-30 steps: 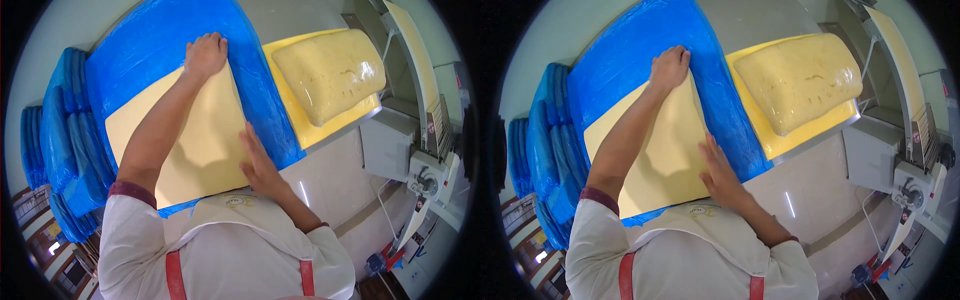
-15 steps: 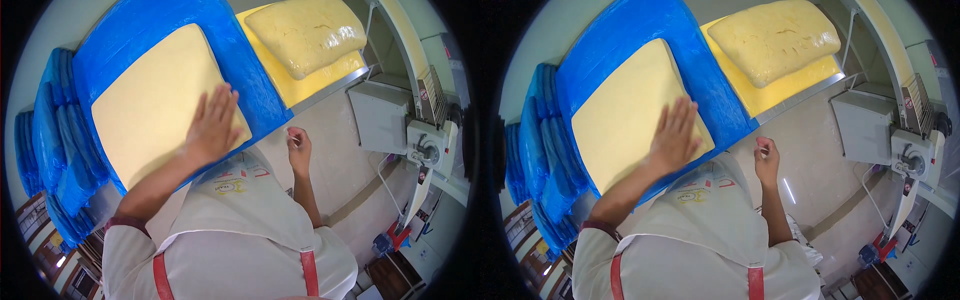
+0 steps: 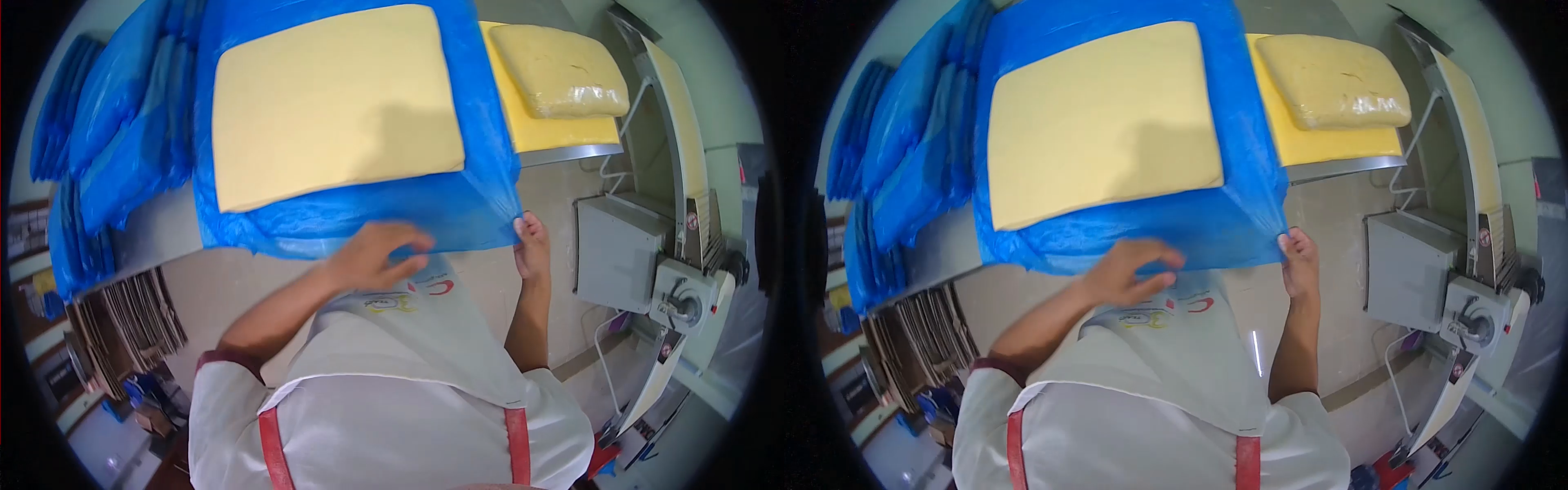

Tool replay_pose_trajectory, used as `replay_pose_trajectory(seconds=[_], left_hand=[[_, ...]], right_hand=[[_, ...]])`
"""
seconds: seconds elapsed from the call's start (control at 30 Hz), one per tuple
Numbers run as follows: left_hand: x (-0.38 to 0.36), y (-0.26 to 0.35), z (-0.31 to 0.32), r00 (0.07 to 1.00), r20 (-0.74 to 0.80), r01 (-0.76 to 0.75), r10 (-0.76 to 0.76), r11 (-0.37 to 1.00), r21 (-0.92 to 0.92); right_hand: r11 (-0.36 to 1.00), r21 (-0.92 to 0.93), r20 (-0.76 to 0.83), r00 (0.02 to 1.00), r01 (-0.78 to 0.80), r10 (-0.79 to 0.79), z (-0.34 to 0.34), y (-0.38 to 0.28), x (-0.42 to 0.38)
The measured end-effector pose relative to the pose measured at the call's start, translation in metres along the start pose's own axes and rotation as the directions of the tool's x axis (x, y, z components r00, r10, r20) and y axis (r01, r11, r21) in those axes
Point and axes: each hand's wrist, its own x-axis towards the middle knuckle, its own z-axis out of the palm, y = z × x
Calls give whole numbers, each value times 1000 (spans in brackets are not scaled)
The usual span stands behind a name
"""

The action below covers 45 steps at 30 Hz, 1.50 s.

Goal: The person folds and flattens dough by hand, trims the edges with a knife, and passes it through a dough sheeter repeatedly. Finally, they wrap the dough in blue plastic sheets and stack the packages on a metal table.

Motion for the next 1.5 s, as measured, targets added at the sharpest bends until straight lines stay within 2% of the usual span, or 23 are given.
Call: replay_pose_trajectory(seconds=[0.03,0.07,0.1,0.13,0.17,0.23,0.3,0.37,0.47,0.57,0.67,0.77,0.87,0.93,1.0,1.07,1.17,1.27,1.33,1.37,1.4,1.47,1.5], left_hand=[[-27,-11,22,981,85,191,-175,951,-243],[-48,-30,51,940,-14,282,-341,798,-532],[-67,-54,80,857,-58,284,-511,565,-775],[-83,-66,96,745,-42,196,-665,280,-940],[-83,-54,95,657,-167,-110,-736,126,-986],[-76,-61,89,530,-383,-559,-757,28,-829],[-74,-77,73,263,-440,-685,-859,155,-712],[-94,-102,52,93,-460,-810,-883,202,-551],[-148,-140,33,-232,-455,-742,-860,459,-489],[-192,-150,38,-217,-571,-732,-792,519,-441],[-174,-79,39,-26,-405,-777,-914,273,-567],[-155,-66,26,85,-567,-790,-820,291,-540],[-184,-132,17,-105,-605,-756,-789,459,-467],[-190,-98,26,-314,-678,-636,-664,677,-369],[-196,-78,46,-286,-730,-535,-621,735,-416],[-195,-63,55,-324,-688,-538,-649,725,-430],[-226,-63,55,-57,-798,-625,-600,645,-440],[-236,-38,5,107,-844,-725,-526,540,-428],[-218,-27,-52,60,-747,-766,-662,449,-459],[-205,-29,-79,42,-688,-785,-724,402,-471],[-196,-44,-101,111,-673,-804,-731,332,-494],[-182,-88,-138,250,-642,-823,-725,190,-535],[-178,-113,-142,284,-645,-828,-709,158,-538]], right_hand=[[988,148,-46,999,31,-24,16,-6,-9],[954,292,-93,995,65,-39,32,-9,-17],[914,404,-48,999,37,-19,51,-6,-25],[861,509,-1,1000,-2,3,71,-1,-34],[798,601,48,998,-53,31,87,8,-43],[884,459,47,996,-85,72,112,27,-45],[941,331,32,998,-63,56,121,40,-45],[975,223,5,1000,5,-7,110,45,-37],[991,122,-93,994,61,-50,95,43,-34],[994,102,-14,999,49,-48,90,47,-35],[991,130,-4,1000,26,-25,89,48,-35],[996,85,-25,999,26,-24,91,46,-37],[998,23,-28,998,56,-55,83,46,-34],[996,-18,-95,991,88,-90,92,30,-40],[994,-35,-107,988,108,-111,89,26,-39],[992,-44,-60,991,115,-117,68,27,-35],[991,-64,-67,991,114,-118,78,-4,-48],[990,14,35,990,140,-140,92,-47,-40],[977,123,85,979,172,-184,110,-75,-8],[978,162,55,988,135,-145,118,-87,15],[974,204,27,994,99,-107,128,-96,40],[999,49,66,998,-9,6,151,-107,86],[998,47,69,997,-47,43,153,-102,104]])
